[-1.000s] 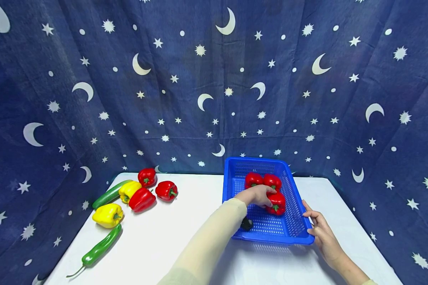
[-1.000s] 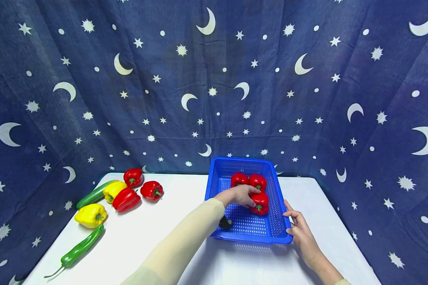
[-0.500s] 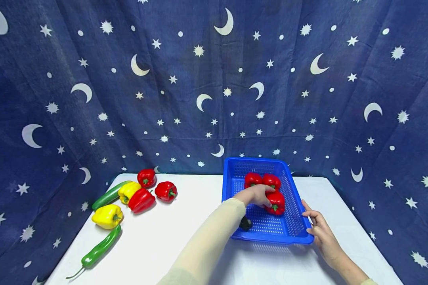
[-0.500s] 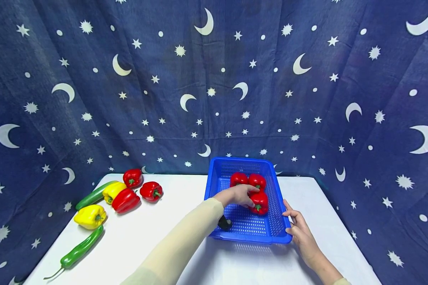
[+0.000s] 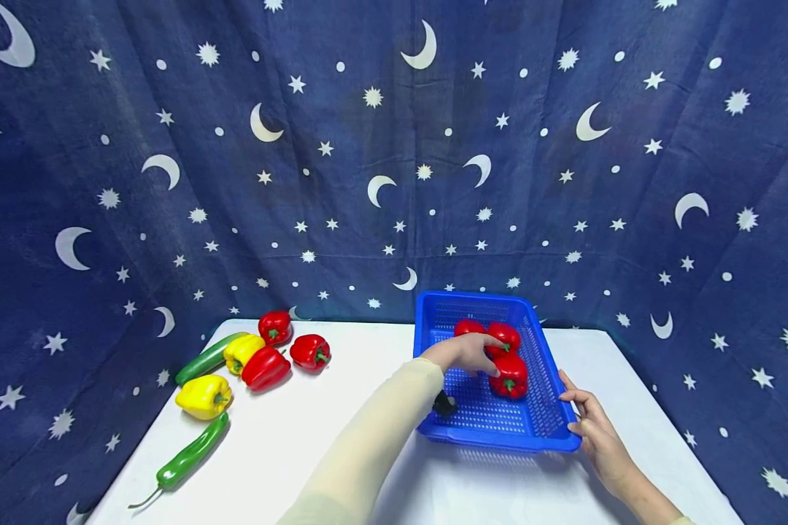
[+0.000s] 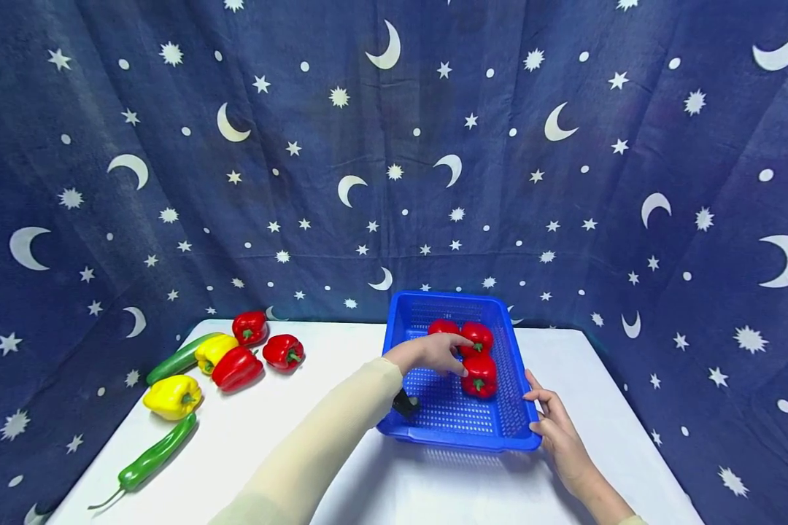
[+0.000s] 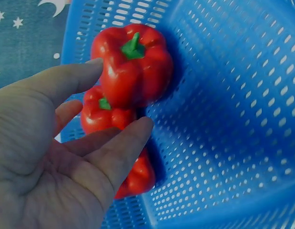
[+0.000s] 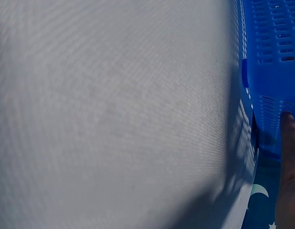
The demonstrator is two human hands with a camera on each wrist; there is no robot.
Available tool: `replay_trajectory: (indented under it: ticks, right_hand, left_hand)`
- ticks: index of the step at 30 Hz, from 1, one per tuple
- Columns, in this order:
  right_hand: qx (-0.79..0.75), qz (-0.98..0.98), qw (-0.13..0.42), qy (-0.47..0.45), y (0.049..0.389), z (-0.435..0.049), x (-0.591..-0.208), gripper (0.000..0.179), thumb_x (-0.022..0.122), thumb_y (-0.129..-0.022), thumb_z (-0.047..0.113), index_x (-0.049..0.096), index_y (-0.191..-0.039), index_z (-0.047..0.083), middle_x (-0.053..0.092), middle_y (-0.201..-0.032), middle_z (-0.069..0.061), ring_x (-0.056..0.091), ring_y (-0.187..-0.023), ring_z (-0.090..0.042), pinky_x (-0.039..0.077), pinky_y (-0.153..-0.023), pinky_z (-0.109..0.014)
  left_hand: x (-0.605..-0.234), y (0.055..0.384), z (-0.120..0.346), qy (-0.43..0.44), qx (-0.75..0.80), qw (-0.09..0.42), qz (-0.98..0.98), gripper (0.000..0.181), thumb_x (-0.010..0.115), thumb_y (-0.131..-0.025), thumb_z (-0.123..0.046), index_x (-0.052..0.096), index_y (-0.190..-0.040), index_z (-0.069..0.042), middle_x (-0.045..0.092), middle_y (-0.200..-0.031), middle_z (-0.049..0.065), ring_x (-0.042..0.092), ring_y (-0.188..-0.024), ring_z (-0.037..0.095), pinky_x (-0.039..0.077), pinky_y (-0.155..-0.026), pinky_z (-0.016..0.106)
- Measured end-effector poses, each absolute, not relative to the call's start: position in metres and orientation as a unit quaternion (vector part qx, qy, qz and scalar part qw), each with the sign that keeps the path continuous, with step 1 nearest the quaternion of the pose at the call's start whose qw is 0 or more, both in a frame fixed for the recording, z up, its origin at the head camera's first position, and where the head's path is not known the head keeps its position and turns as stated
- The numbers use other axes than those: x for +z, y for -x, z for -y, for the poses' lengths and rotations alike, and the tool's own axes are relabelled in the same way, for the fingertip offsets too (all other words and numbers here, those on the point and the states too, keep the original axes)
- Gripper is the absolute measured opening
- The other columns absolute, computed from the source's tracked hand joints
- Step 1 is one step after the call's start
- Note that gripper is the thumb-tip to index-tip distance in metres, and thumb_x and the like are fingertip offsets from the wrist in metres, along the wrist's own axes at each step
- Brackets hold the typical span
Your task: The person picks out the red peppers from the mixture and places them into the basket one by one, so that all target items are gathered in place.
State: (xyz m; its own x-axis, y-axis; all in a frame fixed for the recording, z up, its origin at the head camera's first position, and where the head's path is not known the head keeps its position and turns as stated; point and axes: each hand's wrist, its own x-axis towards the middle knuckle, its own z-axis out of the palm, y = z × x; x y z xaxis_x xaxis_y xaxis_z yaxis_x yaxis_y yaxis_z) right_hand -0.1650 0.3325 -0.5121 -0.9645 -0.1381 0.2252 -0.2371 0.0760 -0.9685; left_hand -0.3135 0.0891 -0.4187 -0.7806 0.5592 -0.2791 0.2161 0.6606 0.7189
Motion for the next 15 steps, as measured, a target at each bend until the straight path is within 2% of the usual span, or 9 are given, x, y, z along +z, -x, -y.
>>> replay_trajectory:
  ticks: [8, 15]
  right_hand:
    - [0.666, 0.735, 0.034, -0.124, 0.164, -0.332, -0.51, 0.043, 0.035, -0.09, -0.008, 0.037, -0.132, 0.001, 0.008, -0.172, 0.0, 0.008, -0.153, -0.002, 0.035, -0.098, -0.01]
    - [0.663, 0.74, 0.028, -0.109, 0.164, -0.331, -0.508, 0.043, 0.037, -0.09, -0.005, 0.037, -0.133, 0.003, 0.007, -0.172, -0.001, 0.004, -0.156, -0.011, 0.036, -0.097, -0.01]
  left_hand:
    - [-0.407, 0.316, -0.076, -0.249, 0.386, 0.243, -0.854, 0.062, 0.077, -0.093, -0.016, 0.054, -0.15, -0.017, 0.055, -0.145, 0.014, 0.065, -0.109, 0.023, 0.058, -0.092, 0.043]
    - [-0.397, 0.316, -0.065, -0.287, 0.415, 0.213, -0.837, 0.061, 0.077, -0.092, -0.019, 0.054, -0.149, -0.016, 0.057, -0.143, 0.014, 0.063, -0.115, 0.021, 0.058, -0.09, 0.036]
